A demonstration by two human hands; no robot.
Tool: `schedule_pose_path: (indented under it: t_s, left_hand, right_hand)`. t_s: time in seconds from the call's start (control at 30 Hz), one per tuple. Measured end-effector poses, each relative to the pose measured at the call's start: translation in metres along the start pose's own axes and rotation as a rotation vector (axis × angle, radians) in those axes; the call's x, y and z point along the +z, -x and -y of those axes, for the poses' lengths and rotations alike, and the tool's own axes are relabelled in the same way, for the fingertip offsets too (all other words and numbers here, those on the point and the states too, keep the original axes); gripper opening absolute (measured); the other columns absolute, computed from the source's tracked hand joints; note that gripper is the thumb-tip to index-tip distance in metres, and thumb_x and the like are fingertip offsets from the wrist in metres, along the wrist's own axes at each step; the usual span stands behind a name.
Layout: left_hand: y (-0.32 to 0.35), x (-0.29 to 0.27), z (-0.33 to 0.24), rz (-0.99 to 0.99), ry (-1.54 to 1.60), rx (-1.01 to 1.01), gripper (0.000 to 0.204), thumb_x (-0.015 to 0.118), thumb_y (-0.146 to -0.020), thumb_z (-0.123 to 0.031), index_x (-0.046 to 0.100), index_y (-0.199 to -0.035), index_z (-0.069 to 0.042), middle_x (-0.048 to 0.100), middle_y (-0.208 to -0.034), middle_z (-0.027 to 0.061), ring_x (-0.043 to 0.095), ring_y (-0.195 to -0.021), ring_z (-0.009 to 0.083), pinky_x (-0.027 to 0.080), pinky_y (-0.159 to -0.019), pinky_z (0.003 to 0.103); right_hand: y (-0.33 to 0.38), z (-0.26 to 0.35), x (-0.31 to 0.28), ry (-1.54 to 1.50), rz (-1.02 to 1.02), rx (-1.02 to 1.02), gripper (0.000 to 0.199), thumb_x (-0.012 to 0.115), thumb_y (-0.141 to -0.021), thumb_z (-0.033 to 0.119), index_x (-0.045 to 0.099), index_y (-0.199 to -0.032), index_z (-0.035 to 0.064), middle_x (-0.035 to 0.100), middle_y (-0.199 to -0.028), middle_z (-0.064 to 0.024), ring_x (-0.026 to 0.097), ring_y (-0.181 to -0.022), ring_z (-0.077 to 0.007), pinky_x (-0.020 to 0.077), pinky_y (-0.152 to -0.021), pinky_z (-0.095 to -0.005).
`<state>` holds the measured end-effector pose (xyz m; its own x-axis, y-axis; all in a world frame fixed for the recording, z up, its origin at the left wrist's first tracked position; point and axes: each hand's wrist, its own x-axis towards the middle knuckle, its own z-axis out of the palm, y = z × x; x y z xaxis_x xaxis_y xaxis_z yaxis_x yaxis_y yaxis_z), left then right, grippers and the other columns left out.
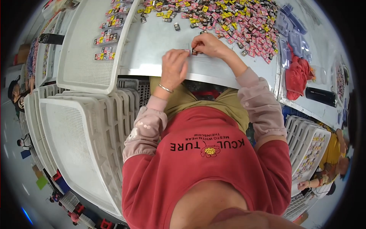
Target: Picking small toy components from a pile and inserting them into plastic packaging strips.
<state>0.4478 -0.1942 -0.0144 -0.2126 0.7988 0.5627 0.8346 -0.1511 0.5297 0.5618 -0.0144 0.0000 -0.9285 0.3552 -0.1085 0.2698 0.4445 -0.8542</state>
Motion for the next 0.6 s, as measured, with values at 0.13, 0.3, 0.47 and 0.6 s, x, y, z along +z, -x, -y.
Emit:
schedule_pose_path:
  t_s: [0.13, 0.3, 0.47, 0.6]
  left_hand:
    - [0.009, 0.009, -0.003, 0.07, -0.018, 0.08, 0.025, 0.063, -0.074, -0.003, 0.062, -0.099, -0.002, 0.059, -0.104, 0.0093, 0.053, -0.103, 0.0292, 0.041, -0.088, 0.041]
    - [0.007, 0.011, -0.007, 0.072, 0.003, 0.065, 0.027, 0.063, -0.074, -0.004, 0.062, -0.1, -0.002, 0.058, -0.106, 0.0091, 0.052, -0.103, 0.0294, 0.04, -0.089, 0.041]
    - [0.007, 0.01, -0.012, 0.094, -0.065, 0.049, 0.029, 0.064, -0.073, -0.005, 0.061, -0.102, -0.003, 0.057, -0.109, 0.0093, 0.052, -0.102, 0.0288, 0.039, -0.089, 0.041]
    - [0.008, 0.011, -0.012, 0.098, -0.1, 0.069, 0.029, 0.064, -0.072, -0.005, 0.061, -0.101, -0.005, 0.058, -0.109, 0.0083, 0.051, -0.102, 0.0282, 0.039, -0.088, 0.04]
  right_hand:
    - [-0.003, 0.0, 0.013, 0.157, -0.095, -0.087, 0.012, 0.065, -0.074, 0.006, 0.068, -0.084, 0.0014, 0.067, -0.075, -0.0112, 0.064, -0.065, -0.021, 0.0502, -0.061, -0.0317]
    - [0.007, -0.004, 0.02, 0.25, -0.175, -0.127, 0.011, 0.065, -0.073, 0.013, 0.071, -0.082, 0.0087, 0.068, -0.079, -0.0089, 0.065, -0.072, -0.0287, 0.0513, -0.065, -0.0386]
    - [0.018, -0.002, 0.039, 0.311, -0.352, -0.16, 0.012, 0.061, -0.077, 0.015, 0.069, -0.085, 0.0093, 0.067, -0.08, -0.01, 0.064, -0.075, -0.0314, 0.0507, -0.065, -0.0408]
    - [0.041, -0.007, 0.029, 0.182, -0.554, -0.157, 0.01, 0.063, -0.078, 0.009, 0.066, -0.088, 0.0052, 0.065, -0.08, -0.0112, 0.064, -0.07, -0.0286, 0.0503, -0.063, -0.0365]
